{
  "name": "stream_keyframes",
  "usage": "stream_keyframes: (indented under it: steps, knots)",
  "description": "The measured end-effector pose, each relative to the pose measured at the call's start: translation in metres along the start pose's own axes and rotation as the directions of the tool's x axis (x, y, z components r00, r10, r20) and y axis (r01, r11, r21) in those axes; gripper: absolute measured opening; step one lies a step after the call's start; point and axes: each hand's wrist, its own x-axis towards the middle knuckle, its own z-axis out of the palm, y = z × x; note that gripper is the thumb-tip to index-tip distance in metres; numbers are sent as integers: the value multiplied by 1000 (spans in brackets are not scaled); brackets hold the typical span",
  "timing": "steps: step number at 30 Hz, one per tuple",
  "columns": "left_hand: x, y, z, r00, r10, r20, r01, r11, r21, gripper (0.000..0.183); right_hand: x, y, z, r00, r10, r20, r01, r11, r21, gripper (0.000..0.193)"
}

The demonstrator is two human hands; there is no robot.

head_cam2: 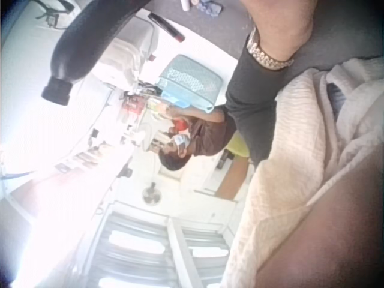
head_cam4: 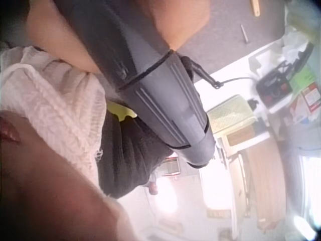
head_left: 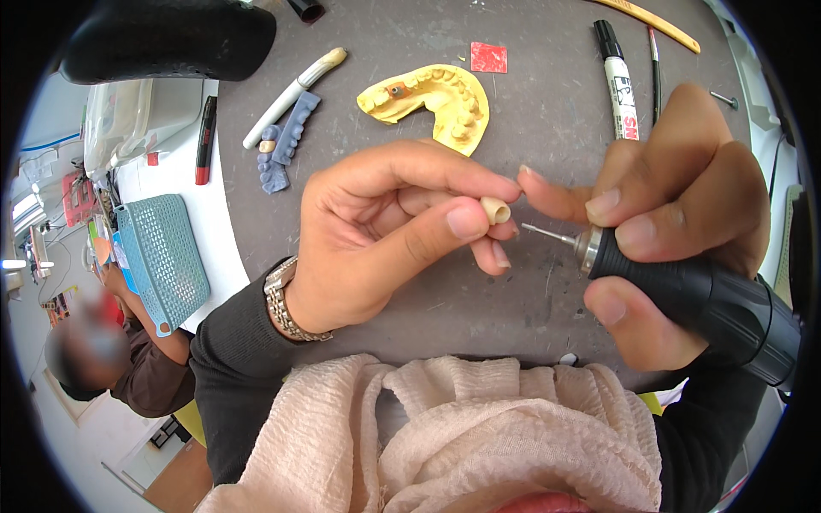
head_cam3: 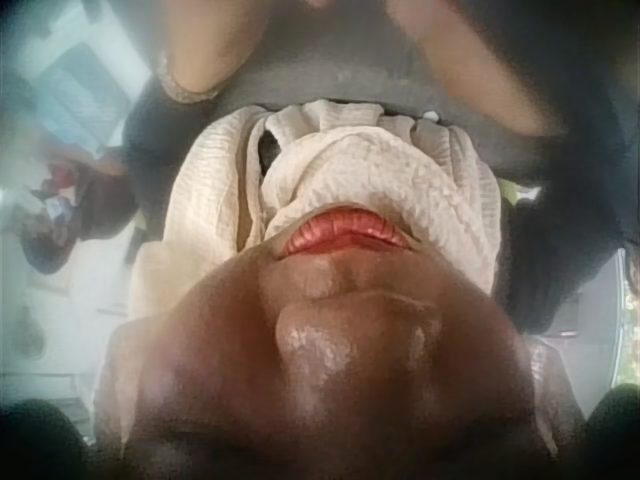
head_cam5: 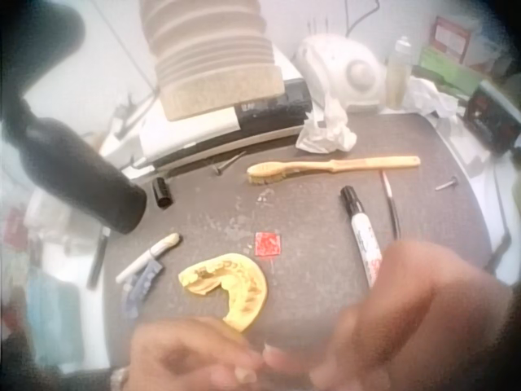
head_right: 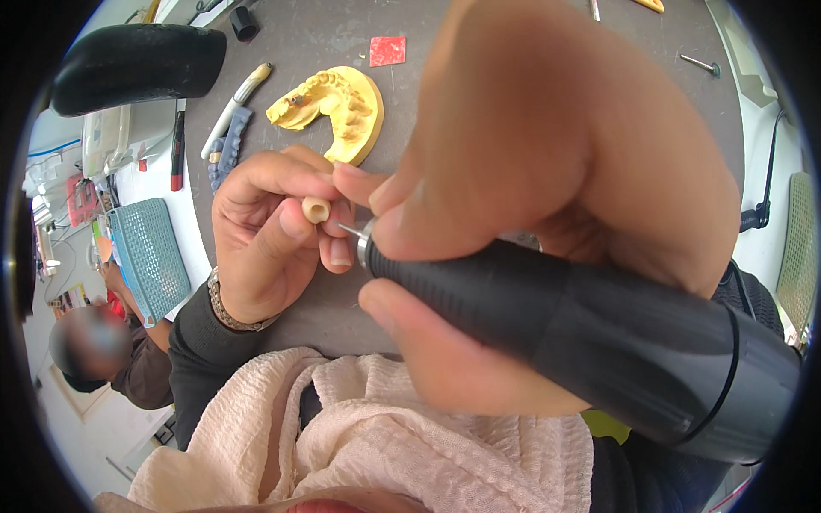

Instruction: The person retrieves a yellow dental mold and a small cylindrical tooth component from a basket. They use a rotary handpiece to grind and shape the interior of the tooth component. Finally, they place the shaped component into a corresponding cavity in the dental mold to check the fit.

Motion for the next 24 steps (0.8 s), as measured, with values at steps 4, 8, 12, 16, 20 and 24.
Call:
stream_keyframes:
  steps: [4, 8, 12, 16, 20, 24]
  knots:
    - [2, 1, 1, 1000, -9, 2, 9, 1000, -1, 18, 0, 2, -1, 1000, -14, -13, 14, 999, 31, 27]
    - [2, 1, 2, 1000, -1, 2, 1, 1000, 5, 17, 1, 4, -3, 1000, -21, 16, 20, 999, 43, 28]
    - [2, 0, 1, 1000, -2, 2, 2, 1000, -7, 17, 2, 3, -4, 1000, -15, 28, 14, 999, 29, 28]
    - [3, 1, 2, 1000, -8, -2, 8, 1000, -30, 17, 3, 2, -3, 1000, -19, 19, 19, 1000, -9, 29]
    - [4, 1, 4, 1000, -16, -22, 15, 999, -50, 16, 4, 0, 2, 999, -47, -21, 46, 998, -52, 31]
    - [4, 0, 4, 1000, -15, -28, 13, 998, -61, 16, 4, 1, 6, 996, -86, -37, 84, 995, -55, 33]
